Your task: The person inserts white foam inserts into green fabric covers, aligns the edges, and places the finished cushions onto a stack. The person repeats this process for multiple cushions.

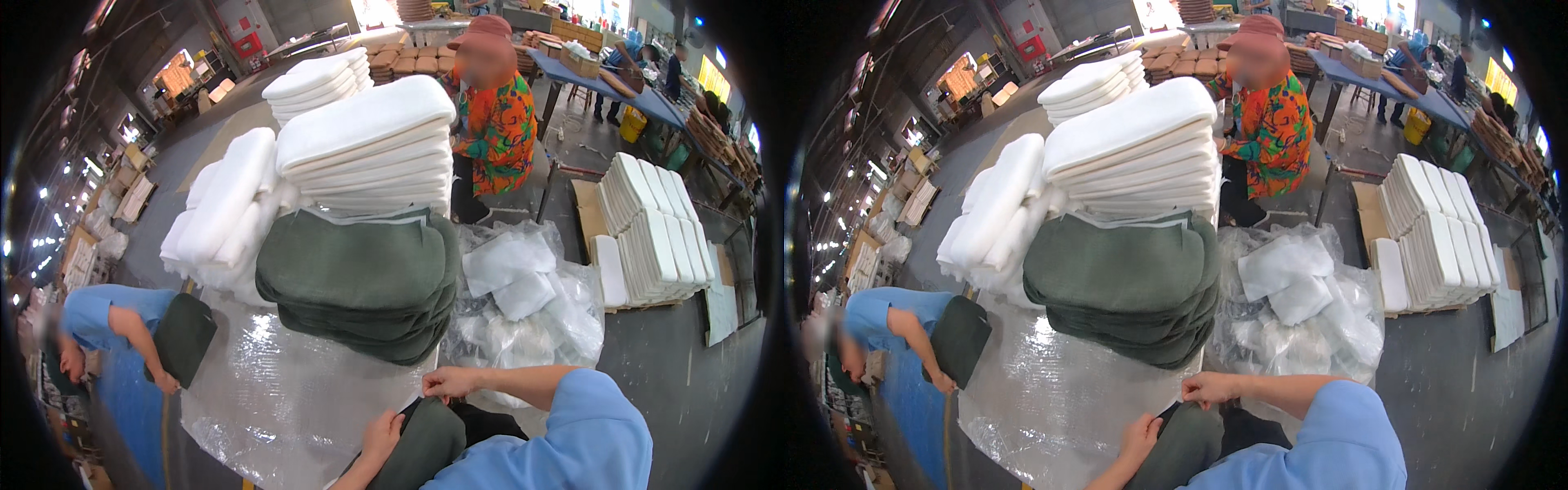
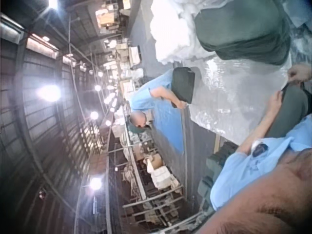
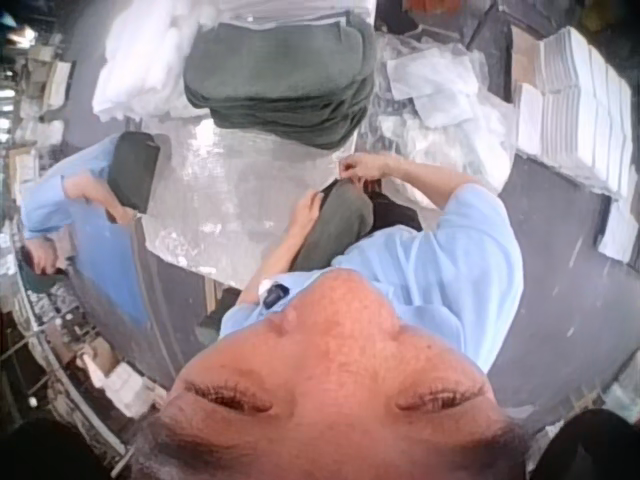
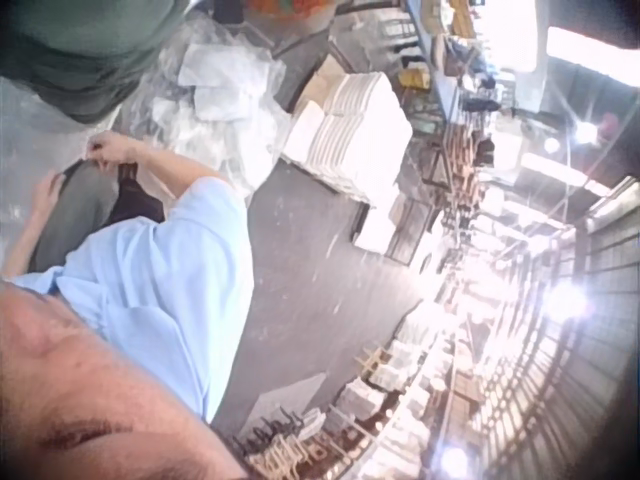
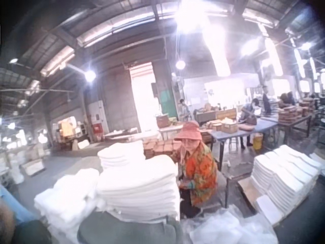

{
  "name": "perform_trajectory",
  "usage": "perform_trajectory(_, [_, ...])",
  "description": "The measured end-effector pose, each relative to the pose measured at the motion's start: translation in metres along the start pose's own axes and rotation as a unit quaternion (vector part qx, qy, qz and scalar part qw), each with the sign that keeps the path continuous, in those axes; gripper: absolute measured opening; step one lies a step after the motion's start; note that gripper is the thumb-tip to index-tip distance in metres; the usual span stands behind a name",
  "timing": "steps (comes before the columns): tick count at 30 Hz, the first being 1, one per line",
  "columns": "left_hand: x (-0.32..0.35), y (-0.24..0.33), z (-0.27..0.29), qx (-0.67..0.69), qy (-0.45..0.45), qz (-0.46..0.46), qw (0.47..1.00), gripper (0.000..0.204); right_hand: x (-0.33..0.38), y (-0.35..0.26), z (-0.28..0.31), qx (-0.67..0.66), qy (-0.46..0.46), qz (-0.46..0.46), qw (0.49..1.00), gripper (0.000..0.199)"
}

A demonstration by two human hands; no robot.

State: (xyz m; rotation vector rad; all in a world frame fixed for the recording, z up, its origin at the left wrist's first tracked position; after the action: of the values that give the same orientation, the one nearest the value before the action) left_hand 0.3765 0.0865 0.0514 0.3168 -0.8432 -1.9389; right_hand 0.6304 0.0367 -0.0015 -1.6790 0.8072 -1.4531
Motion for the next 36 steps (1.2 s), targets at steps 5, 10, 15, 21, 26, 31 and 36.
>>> perform_trajectory(5, [-0.017,-0.012,-0.022,0.05,-0.092,0.032,0.994,0.034,0.02,0.008,-0.002,0.024,0.061,0.019,0.998,0.017])
perform_trajectory(10, [-0.032,-0.01,-0.047,0.145,-0.236,0.108,0.955,0.04,0.026,0.024,0.001,-0.025,0.053,0.019,0.998,0.017])
perform_trajectory(15, [-0.03,0.01,-0.056,0.052,-0.245,0.041,0.967,0.038,0.038,0.039,0.012,-0.1,-0.048,-0.055,0.992,0.019])
perform_trajectory(21, [-0.019,0.018,-0.061,0.063,-0.159,-0.068,0.983,0.035,0.045,0.051,0.008,-0.071,-0.009,-0.037,0.997,0.016])
perform_trajectory(26, [-0.022,0.011,-0.065,0.048,-0.184,-0.053,0.98,0.036,0.051,0.046,-0.001,0.027,0.055,0.021,0.998,0.013])
perform_trajectory(31, [-0.032,0.014,-0.062,0.07,-0.285,0.013,0.956,0.043,0.054,0.044,0.001,-0.037,0.016,-0.005,0.999,0.012])
perform_trajectory(36, [-0.029,0.019,-0.063,0.048,-0.295,0.019,0.954,0.045,0.055,0.044,0.004,-0.088,-0.022,-0.047,0.995,0.013])
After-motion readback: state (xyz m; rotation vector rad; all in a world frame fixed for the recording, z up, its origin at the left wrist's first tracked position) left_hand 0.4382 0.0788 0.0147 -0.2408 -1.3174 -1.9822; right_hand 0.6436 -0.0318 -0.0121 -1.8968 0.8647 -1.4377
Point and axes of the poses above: each hand's wrist, its own x-axis away from the middle knuckle, its own z-axis out of the back of the hand, y = z × x, the point moved 2 cm from there along -x, towards the middle knuckle, and after that the axes turned 15 degrees about y, right-handed, at the moved point
